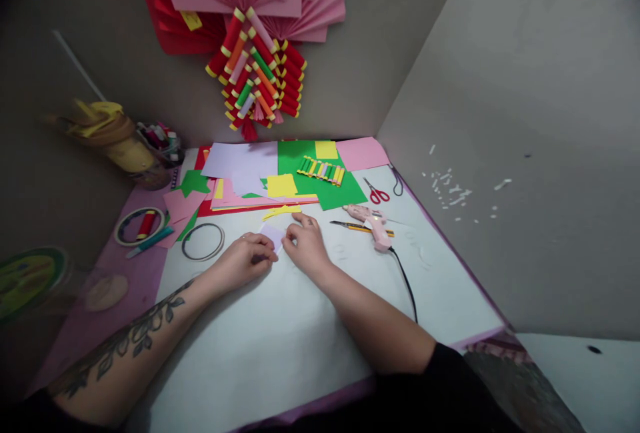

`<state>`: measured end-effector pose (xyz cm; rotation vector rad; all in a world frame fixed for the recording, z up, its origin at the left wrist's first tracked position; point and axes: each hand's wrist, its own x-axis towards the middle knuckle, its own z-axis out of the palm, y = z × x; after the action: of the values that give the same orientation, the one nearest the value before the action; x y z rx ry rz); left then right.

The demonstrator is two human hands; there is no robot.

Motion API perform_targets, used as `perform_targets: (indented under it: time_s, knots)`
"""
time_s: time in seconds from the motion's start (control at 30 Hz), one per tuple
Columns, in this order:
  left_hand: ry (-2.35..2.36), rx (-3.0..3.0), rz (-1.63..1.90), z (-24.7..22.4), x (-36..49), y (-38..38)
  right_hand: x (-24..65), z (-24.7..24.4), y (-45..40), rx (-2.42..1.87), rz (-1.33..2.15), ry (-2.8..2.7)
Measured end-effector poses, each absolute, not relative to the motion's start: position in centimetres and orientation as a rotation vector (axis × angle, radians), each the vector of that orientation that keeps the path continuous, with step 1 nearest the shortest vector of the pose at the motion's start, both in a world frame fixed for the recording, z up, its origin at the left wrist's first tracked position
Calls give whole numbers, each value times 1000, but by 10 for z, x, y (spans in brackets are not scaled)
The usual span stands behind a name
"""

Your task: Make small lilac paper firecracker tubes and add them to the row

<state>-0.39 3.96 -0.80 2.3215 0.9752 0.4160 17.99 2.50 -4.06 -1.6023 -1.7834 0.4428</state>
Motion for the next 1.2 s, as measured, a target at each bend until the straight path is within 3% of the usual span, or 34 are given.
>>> perform_targets:
  time_s: [0.67, 1.2]
  knots:
    - [832, 2582, 386, -6, -8, 37, 191, -34, 35, -1587, 512, -1673]
    - [838, 2554, 393, -4, -7, 37, 191, -47, 40, -1593, 366, -1744]
